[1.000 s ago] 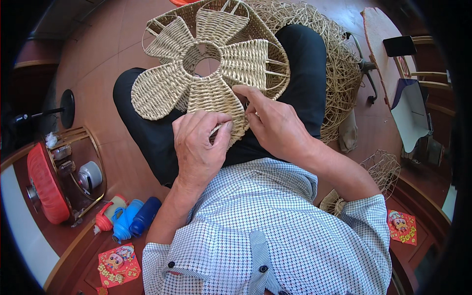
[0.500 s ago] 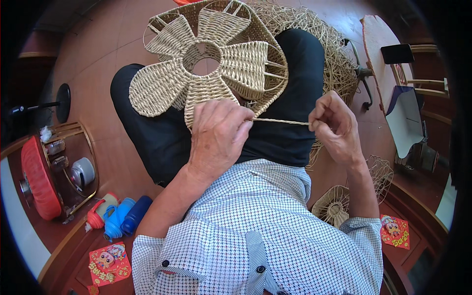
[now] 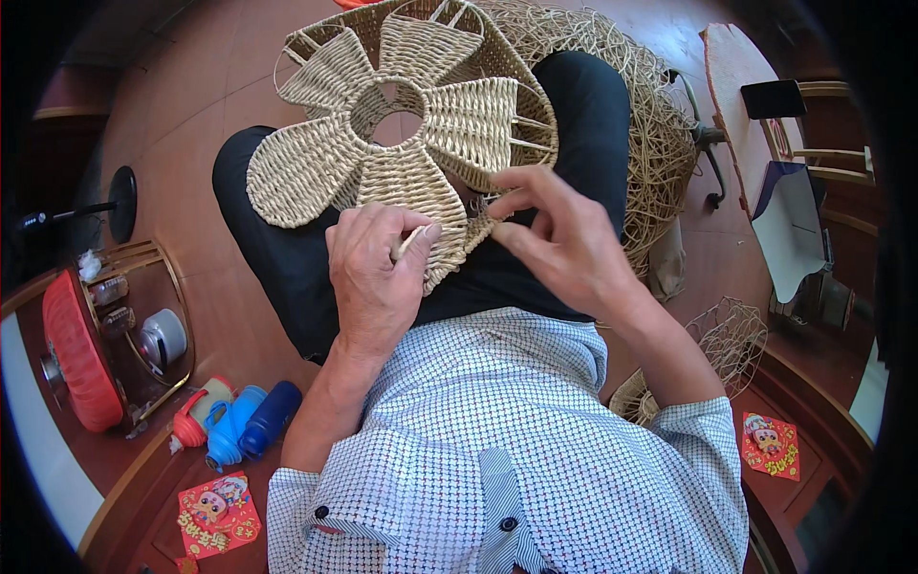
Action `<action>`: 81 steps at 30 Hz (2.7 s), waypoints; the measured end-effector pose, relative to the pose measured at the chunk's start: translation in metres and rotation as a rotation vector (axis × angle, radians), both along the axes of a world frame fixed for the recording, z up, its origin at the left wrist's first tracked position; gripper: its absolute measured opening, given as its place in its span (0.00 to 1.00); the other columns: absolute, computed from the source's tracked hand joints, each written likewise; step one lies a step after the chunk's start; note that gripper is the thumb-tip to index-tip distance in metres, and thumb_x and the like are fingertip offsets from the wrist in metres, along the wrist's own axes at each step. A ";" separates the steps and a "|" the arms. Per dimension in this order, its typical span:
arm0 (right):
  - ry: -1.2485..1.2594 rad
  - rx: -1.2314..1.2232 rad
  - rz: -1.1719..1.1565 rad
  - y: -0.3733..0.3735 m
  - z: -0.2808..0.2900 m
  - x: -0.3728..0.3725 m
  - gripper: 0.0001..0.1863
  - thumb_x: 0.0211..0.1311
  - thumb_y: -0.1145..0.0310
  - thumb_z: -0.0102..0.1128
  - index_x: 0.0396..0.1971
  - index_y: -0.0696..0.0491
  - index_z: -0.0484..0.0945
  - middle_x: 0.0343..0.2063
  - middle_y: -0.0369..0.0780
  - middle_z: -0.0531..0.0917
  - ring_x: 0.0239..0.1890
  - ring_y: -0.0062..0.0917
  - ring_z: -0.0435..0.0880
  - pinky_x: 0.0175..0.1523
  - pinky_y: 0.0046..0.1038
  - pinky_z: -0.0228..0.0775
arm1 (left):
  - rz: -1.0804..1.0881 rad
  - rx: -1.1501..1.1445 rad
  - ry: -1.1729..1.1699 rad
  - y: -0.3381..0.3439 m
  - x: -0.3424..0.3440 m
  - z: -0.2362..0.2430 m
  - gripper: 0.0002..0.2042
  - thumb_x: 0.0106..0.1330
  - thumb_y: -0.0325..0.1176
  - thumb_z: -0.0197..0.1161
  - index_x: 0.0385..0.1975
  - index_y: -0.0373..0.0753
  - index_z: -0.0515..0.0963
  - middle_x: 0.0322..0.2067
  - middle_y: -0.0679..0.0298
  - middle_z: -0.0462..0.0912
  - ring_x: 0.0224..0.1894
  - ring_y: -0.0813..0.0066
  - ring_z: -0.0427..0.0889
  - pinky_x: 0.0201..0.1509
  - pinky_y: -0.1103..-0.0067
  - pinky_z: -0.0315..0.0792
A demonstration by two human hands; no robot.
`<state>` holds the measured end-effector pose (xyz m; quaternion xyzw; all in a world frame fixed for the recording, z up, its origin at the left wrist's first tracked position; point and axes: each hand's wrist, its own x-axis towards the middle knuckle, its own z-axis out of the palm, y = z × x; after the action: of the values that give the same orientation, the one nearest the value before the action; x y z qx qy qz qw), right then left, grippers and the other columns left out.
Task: Weaving a flower-shaped decorative item out of straw or wicker strands.
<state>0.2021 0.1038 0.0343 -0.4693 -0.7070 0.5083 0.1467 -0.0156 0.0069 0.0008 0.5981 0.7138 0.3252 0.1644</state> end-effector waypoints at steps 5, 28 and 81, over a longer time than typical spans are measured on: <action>0.017 0.046 0.103 -0.001 -0.030 -0.023 0.27 0.69 0.71 0.69 0.65 0.65 0.77 0.43 0.52 0.92 0.39 0.41 0.95 0.46 0.40 0.85 | -0.002 -0.018 0.069 -0.001 0.002 -0.001 0.05 0.66 0.31 0.77 0.35 0.42 0.87 0.33 0.68 0.85 0.43 0.65 0.81 0.53 0.68 0.69; -0.057 -0.227 0.164 0.018 -0.017 -0.039 0.27 0.67 0.76 0.59 0.63 0.75 0.77 0.31 0.50 0.91 0.25 0.34 0.93 0.37 0.37 0.86 | -0.334 0.043 0.464 -0.007 0.001 0.002 0.16 0.59 0.21 0.67 0.47 0.40 0.86 0.42 0.60 0.80 0.49 0.57 0.81 0.56 0.64 0.76; -0.284 0.152 0.560 0.030 -0.012 -0.039 0.29 0.80 0.76 0.53 0.78 0.60 0.66 0.51 0.53 0.87 0.47 0.43 0.91 0.52 0.40 0.84 | 0.077 0.027 -1.088 -0.003 -0.021 -0.005 0.14 0.84 0.32 0.63 0.61 0.32 0.81 0.36 0.65 0.91 0.42 0.86 0.87 0.51 0.83 0.80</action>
<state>0.1633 0.1341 0.0222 -0.3107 -0.8578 0.4043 -0.0644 -0.0362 0.0035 -0.0042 0.3187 0.5430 0.6026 0.4904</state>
